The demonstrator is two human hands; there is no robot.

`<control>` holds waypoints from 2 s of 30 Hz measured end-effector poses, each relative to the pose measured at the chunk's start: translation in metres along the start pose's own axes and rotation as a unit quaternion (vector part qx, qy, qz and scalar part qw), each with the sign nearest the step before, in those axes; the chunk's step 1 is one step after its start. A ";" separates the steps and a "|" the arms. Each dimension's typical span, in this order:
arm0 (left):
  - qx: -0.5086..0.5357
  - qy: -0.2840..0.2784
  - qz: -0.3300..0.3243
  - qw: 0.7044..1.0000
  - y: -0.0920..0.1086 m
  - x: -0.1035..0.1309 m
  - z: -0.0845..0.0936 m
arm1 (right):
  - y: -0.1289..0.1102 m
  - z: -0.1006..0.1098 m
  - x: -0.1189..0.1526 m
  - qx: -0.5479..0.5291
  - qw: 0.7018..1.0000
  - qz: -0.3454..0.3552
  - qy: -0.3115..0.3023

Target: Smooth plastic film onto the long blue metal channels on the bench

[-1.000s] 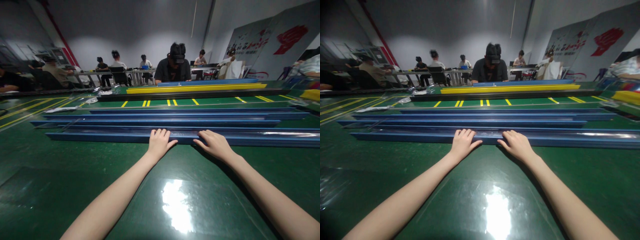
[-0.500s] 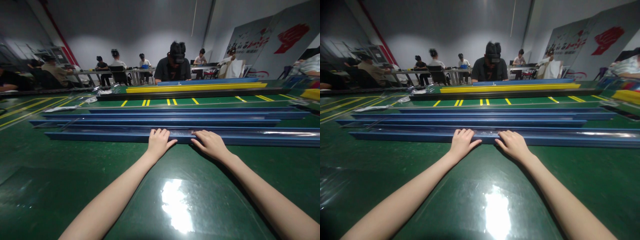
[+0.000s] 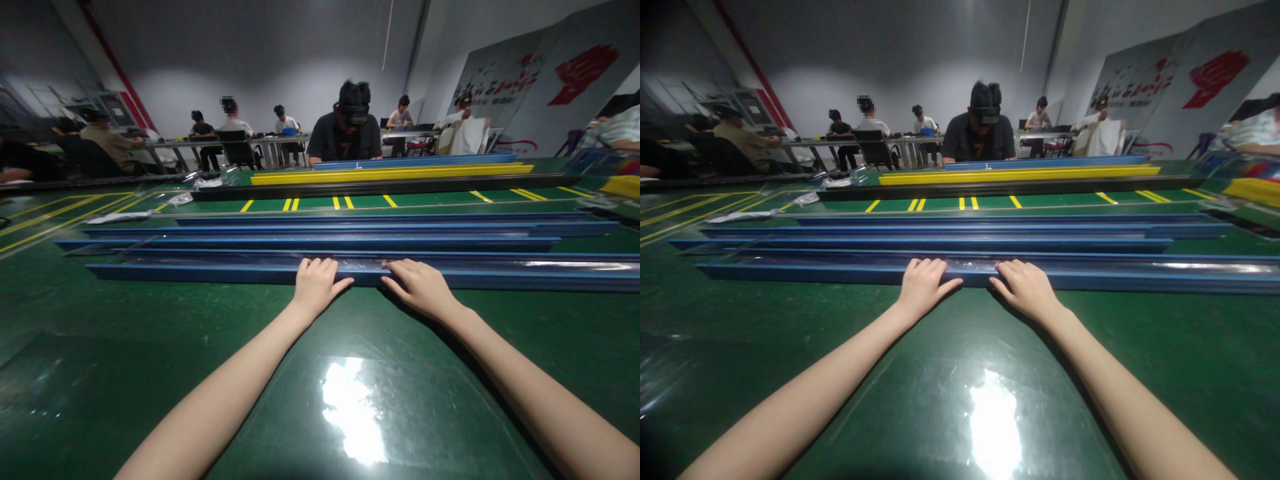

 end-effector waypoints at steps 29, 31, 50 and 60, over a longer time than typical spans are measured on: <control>0.010 -0.036 0.019 0.999 -0.001 -0.003 0.000 | -0.001 0.000 0.000 0.002 1.000 -0.005 -0.004; 0.014 -0.035 0.021 0.999 -0.002 -0.003 0.000 | -0.001 0.000 0.000 0.002 1.000 -0.006 -0.003; 0.013 -0.030 0.020 0.999 -0.002 -0.003 0.000 | -0.001 0.001 0.000 0.000 1.000 -0.003 0.003; -0.005 -0.006 0.008 1.000 0.000 -0.001 0.000 | -0.002 0.001 0.001 -0.009 1.000 0.000 0.007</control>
Point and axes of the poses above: each hand's wrist, its own x-axis away from the middle knuckle, its own z-axis out of the back of the hand, y = z × x, the point moved 3 cm from there along -x, towards the middle knuckle
